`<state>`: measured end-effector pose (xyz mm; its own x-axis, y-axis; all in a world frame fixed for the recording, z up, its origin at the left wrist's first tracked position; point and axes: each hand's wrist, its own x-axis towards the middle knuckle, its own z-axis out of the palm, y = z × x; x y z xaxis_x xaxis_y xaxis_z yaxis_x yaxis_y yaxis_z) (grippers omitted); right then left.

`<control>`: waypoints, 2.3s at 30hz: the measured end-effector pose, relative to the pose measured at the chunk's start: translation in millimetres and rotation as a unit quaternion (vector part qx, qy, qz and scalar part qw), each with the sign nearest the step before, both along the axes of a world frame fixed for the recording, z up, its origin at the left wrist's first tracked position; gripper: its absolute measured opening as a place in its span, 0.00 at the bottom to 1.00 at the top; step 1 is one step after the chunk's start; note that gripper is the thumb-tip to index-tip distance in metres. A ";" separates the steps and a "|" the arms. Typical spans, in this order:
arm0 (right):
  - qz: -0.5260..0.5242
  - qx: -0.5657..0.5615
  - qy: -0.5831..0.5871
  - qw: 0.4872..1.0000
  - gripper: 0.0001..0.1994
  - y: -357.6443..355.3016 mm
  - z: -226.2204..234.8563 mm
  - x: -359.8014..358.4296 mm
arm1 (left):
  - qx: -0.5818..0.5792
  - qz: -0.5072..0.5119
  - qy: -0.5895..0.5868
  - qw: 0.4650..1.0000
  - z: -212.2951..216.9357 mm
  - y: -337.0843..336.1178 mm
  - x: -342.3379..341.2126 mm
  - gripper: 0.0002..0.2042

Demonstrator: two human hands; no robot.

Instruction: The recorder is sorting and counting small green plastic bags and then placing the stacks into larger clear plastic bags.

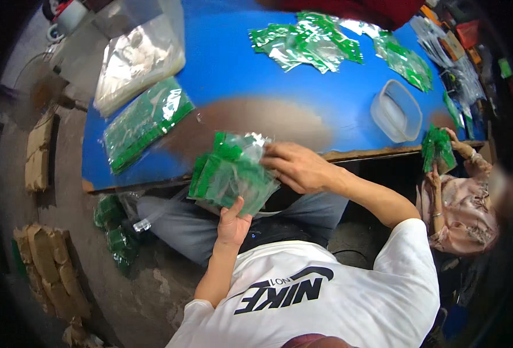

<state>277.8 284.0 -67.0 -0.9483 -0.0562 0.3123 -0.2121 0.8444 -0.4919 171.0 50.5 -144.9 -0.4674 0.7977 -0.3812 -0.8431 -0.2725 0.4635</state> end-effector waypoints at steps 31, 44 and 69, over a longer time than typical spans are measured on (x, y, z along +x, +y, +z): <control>-0.120 -0.138 -0.033 0.983 0.15 -11.3 -4.6 21.3 | -0.001 -0.091 0.044 0.995 11.5 3.5 -2.4 0.25; -0.372 -0.405 0.293 0.782 0.11 -0.7 10.0 16.6 | 0.113 -0.094 -0.044 0.988 -1.5 -22.2 -11.5 0.23; -0.289 -0.039 0.039 0.956 0.24 21.2 8.8 -20.2 | 0.003 -0.021 0.080 0.997 11.9 -11.0 -3.6 0.25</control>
<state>257.6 305.2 -58.2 -0.7879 0.4960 0.3649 0.2404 0.7934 -0.5593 167.4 39.5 -133.0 -0.4878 0.8200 -0.2994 -0.7689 -0.2412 0.5921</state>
